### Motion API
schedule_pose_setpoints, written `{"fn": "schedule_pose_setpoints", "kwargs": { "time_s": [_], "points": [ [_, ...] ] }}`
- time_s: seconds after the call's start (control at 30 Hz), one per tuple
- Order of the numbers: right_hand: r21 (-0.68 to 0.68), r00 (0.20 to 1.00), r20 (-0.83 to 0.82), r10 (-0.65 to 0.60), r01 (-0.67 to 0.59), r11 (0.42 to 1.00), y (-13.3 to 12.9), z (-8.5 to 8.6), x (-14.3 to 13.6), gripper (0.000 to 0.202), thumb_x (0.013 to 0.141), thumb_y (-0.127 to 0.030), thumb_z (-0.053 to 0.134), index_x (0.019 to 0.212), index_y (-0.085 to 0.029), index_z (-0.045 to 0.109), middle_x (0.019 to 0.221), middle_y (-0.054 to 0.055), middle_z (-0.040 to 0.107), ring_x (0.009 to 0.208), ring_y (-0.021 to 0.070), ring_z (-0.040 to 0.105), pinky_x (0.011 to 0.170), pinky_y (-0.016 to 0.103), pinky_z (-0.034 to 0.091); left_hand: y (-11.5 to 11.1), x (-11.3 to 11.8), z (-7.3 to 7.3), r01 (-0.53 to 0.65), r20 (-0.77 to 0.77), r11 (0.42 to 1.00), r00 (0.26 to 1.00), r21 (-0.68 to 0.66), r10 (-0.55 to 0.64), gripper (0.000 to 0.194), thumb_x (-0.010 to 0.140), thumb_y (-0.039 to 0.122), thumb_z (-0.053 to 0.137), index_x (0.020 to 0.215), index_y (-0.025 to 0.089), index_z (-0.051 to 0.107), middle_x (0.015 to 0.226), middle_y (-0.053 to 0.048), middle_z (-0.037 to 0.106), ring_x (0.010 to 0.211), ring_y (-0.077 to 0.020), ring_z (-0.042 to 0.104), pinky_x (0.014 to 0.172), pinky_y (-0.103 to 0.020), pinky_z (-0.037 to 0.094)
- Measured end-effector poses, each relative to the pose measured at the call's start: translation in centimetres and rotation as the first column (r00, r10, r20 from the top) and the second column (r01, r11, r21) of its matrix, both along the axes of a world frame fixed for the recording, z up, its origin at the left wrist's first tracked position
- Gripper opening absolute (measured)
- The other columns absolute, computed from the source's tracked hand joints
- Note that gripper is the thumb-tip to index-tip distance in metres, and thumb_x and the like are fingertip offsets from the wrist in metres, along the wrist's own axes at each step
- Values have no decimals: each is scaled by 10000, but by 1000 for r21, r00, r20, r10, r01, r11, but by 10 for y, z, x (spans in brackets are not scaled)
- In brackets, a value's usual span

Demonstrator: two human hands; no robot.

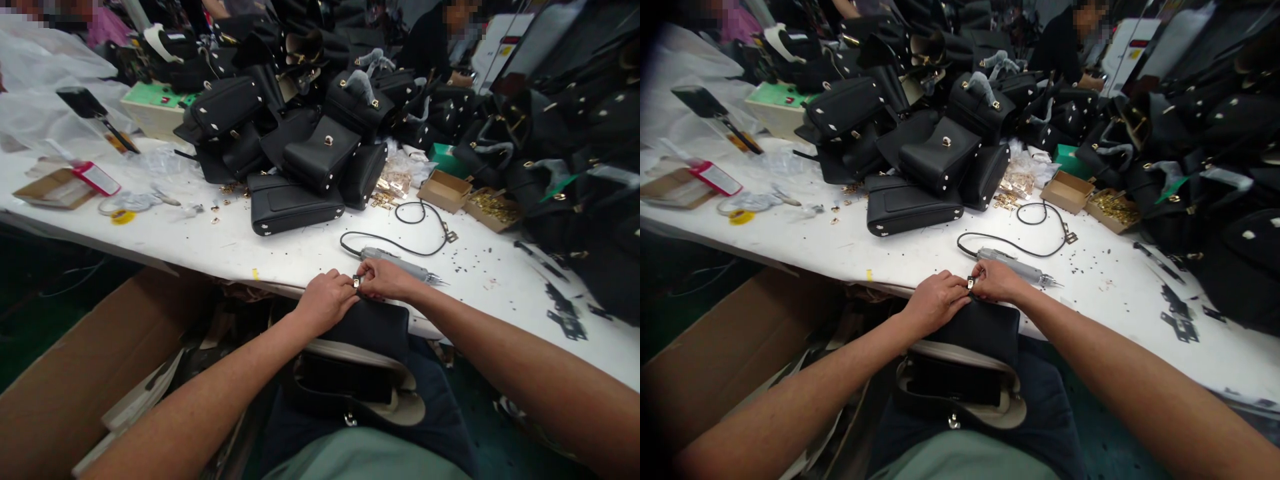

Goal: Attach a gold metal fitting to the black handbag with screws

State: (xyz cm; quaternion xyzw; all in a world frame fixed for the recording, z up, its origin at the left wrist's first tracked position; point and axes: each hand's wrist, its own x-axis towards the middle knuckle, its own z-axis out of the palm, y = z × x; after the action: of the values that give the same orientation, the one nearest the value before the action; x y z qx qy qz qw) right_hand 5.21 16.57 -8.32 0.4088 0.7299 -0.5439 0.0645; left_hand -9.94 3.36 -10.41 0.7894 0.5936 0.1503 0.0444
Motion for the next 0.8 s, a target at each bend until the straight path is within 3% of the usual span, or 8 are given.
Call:
{"fn": "schedule_pose_setpoints", "kwargs": {
  "time_s": [0.17,0.33,0.43,0.6,0.8],
  "points": [
    [181,995,79,61,-74,981,1,-1,-2,342,656,-133,655,982,-184,563,645,-32,635,513,128,555,461,227,348,1,-7,8,109,-97,994,989,-29,-112,244,1004,318,474,1122,213,660,1092,-62,680,964,-221,564,796,-361,471],
    [325,990,126,56,-95,941,0,3,-7,298,643,-171,704,923,-185,603,691,-15,648,590,131,572,510,231,340,8,-7,21,128,-121,986,983,-105,-140,199,983,326,515,1048,217,667,1020,-59,668,935,-218,572,742,-348,470],
    [277,991,122,51,-84,957,1,4,-6,302,648,-156,699,937,-187,616,633,-22,633,560,139,574,493,231,342,9,-7,22,101,-71,987,991,-123,-110,185,965,340,551,1034,237,690,1047,-57,678,975,-221,583,776,-352,476],
    [222,997,60,44,-56,973,3,2,-1,292,652,-142,700,929,-186,617,605,-29,651,526,140,598,466,216,370,5,-4,16,41,14,997,999,-71,-40,212,970,325,542,1090,263,705,1330,-58,619,1151,-243,555,892,-398,471],
    [-10,1000,-6,-12,12,1000,6,4,-1,156,749,-175,684,881,-187,601,571,-14,656,483,150,610,454,220,460,2,5,15,-17,19,997,1000,-79,18,193,965,302,547,1049,260,715,1265,-48,659,1118,-237,573,856,-387,474]
  ]
}}
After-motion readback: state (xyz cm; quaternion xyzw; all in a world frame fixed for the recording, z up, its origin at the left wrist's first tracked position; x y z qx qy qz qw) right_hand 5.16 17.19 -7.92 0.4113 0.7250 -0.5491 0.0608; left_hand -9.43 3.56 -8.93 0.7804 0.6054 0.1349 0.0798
